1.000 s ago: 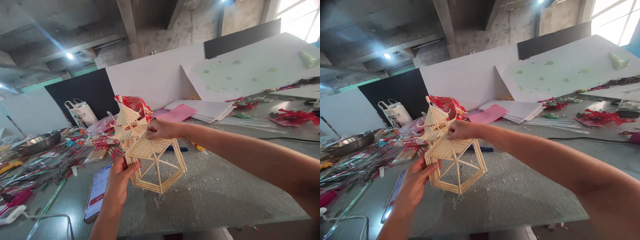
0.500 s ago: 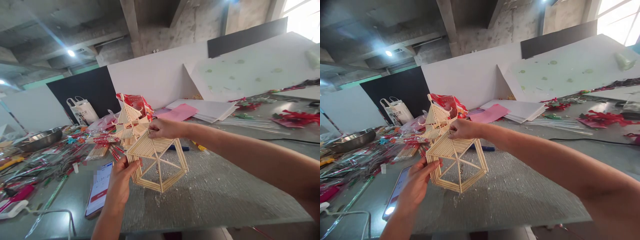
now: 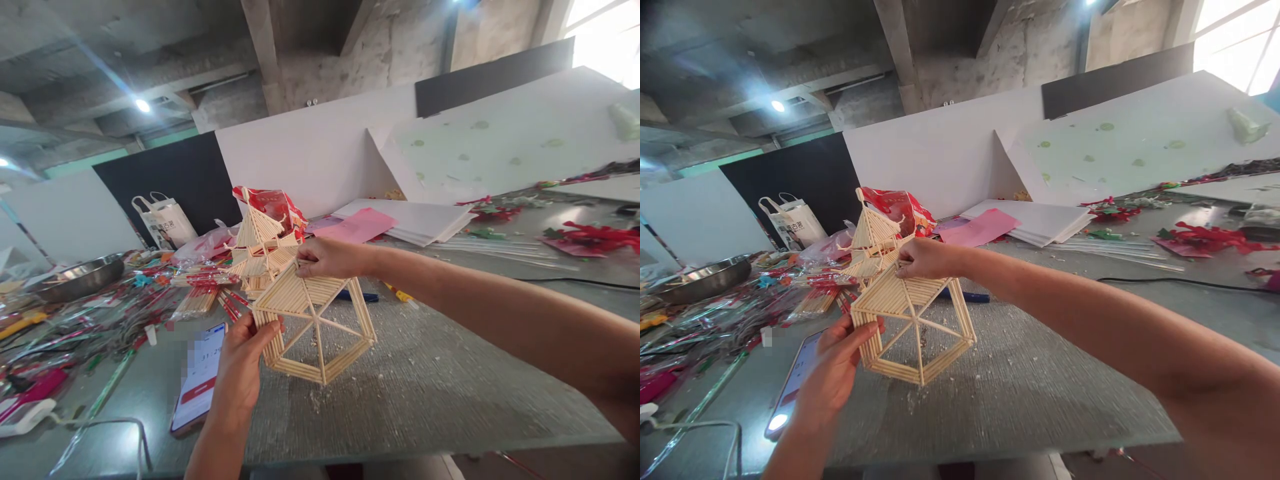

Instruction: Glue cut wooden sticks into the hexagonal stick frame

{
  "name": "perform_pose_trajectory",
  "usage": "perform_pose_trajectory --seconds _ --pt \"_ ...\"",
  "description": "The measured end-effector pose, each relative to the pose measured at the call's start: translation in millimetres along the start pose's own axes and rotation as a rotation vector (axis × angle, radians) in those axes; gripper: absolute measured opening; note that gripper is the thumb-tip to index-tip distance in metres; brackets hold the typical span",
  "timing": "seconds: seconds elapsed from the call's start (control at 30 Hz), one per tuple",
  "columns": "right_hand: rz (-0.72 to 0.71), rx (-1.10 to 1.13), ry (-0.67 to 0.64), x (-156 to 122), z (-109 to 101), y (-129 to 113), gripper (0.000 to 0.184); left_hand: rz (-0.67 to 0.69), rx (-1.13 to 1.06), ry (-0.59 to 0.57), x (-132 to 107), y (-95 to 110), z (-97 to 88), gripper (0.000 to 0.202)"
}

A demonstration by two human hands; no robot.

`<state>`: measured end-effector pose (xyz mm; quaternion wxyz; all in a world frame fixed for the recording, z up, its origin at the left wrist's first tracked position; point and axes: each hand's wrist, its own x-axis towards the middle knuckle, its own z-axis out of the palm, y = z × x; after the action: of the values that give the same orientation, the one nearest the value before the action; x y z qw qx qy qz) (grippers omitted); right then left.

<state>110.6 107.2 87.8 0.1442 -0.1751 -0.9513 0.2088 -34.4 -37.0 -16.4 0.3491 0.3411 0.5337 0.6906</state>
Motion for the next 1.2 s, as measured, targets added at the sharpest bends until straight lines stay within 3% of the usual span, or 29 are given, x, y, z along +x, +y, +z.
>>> perform_pose_trajectory --seconds 0.63,0.9,1.2 --pt "0.012 -0.011 0.002 -1.6 -2.0 -5.4 0.017 0.001 -0.027 0.003 -1.5 2.6 2.9 0.027" --pt "0.014 0.015 -0.009 -2.5 -2.3 -7.9 0.008 0.022 -0.035 0.033 -3.7 1.6 5.8 0.028" --pt "0.009 0.007 -0.007 -3.3 -3.0 -8.9 0.01 0.042 -0.01 0.022 -7.7 0.7 6.2 0.025"
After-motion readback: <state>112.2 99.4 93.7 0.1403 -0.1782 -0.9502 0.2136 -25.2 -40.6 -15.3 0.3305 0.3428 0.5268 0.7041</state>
